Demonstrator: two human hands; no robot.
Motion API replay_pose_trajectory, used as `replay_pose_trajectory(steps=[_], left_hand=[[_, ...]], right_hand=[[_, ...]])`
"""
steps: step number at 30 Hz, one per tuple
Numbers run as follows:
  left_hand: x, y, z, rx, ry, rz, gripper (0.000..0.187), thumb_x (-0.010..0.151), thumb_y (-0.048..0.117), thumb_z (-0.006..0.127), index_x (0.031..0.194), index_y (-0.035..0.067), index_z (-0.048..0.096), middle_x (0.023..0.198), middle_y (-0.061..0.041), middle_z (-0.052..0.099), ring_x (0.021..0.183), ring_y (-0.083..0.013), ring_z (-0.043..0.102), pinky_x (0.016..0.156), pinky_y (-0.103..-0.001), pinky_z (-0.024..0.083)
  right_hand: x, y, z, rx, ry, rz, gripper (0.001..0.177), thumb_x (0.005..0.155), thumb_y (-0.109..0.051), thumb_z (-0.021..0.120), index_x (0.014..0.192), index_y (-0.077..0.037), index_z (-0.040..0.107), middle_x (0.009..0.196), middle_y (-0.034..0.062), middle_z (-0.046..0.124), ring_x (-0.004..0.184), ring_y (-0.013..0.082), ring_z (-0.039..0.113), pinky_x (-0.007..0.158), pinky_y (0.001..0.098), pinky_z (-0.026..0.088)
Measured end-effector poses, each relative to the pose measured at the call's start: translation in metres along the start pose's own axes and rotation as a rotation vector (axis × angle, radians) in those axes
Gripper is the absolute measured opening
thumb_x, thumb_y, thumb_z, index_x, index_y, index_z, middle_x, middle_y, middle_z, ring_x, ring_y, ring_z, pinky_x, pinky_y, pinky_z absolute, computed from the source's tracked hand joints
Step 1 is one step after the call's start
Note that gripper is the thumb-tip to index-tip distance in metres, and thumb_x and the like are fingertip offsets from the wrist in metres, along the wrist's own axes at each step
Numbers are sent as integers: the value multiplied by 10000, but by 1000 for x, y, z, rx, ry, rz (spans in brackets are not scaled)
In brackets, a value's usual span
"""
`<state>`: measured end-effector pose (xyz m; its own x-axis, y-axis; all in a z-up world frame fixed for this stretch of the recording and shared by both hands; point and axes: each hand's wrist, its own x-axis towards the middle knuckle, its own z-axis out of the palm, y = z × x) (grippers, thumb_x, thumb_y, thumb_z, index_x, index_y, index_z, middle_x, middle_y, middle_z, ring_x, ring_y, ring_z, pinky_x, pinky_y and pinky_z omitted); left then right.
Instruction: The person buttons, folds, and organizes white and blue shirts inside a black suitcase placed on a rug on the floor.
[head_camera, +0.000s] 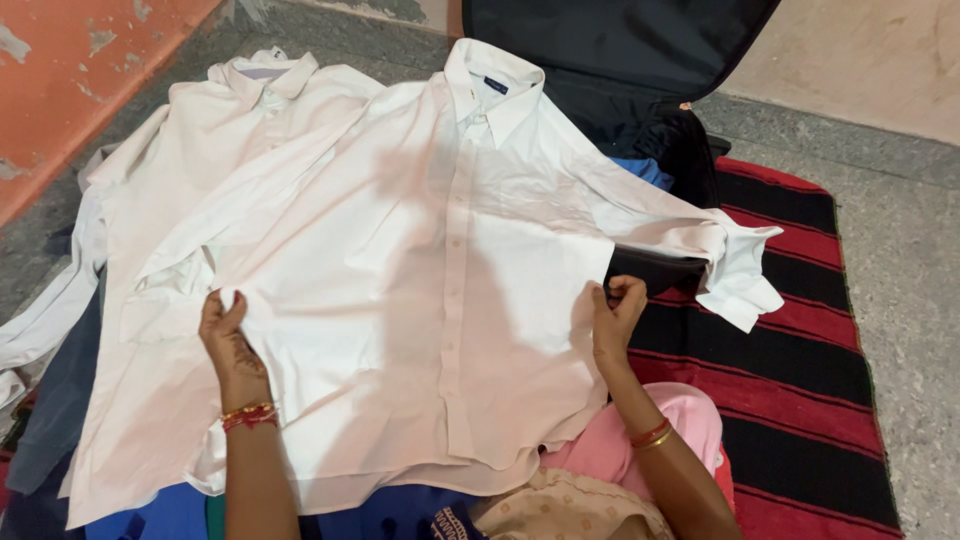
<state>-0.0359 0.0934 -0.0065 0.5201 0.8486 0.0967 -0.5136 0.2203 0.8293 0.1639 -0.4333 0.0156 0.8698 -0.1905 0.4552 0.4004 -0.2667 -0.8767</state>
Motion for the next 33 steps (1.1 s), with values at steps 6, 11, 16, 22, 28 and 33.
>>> replay_pose_trajectory(steps=[6, 11, 16, 22, 28, 33], left_hand=[[20, -14, -41, 62, 223, -108, 192, 955, 33, 759, 1111, -8, 654, 1120, -68, 685, 1073, -143, 623, 1039, -267, 484], [-13, 17, 0, 662, 135, -170, 577, 907, 137, 889, 1300, -90, 533, 1161, -83, 620, 1085, -131, 588, 969, -264, 423], [-30, 31, 30, 681, 64, -246, 473, 884, 78, 799, 1290, -85, 619, 1065, -125, 693, 860, -130, 602, 764, -244, 472], [-8, 18, 4, 49, 101, 44, 321, 912, -67, 655, 1232, -54, 675, 1056, -45, 690, 918, -88, 635, 856, -198, 525], [-7, 30, -12, -284, 273, 93, 227, 889, -107, 566, 1060, 34, 616, 1002, -12, 613, 943, -137, 592, 928, -272, 531], [-14, 65, 5, -384, 311, 177, 251, 870, -65, 587, 1085, 35, 670, 1073, -32, 666, 1053, -150, 633, 1014, -289, 533]], right_hand=[[9, 37, 7, 272, -191, 737, 231, 1078, -197, 512, 1204, -44, 631, 1015, 43, 634, 889, 146, 561, 808, 284, 476], [10, 9, 5, 534, -400, 805, 300, 1007, -129, 485, 1248, -48, 644, 1125, 58, 739, 1004, 141, 696, 887, 262, 558], [20, 9, -16, 794, -445, 660, 183, 1049, -141, 545, 1024, -15, 675, 967, 63, 731, 845, 147, 708, 783, 303, 592], [34, -14, -41, 592, -196, 390, 159, 971, -42, 707, 821, -36, 654, 762, -36, 654, 648, 27, 538, 580, 215, 435], [21, -86, -66, 59, -43, 188, 86, 923, -88, 770, 873, -24, 742, 586, -119, 429, 515, -8, 322, 475, 214, 224], [6, -121, -83, -142, -92, 122, 158, 873, -84, 815, 971, 11, 734, 590, -71, 439, 512, 18, 328, 469, 218, 232]])
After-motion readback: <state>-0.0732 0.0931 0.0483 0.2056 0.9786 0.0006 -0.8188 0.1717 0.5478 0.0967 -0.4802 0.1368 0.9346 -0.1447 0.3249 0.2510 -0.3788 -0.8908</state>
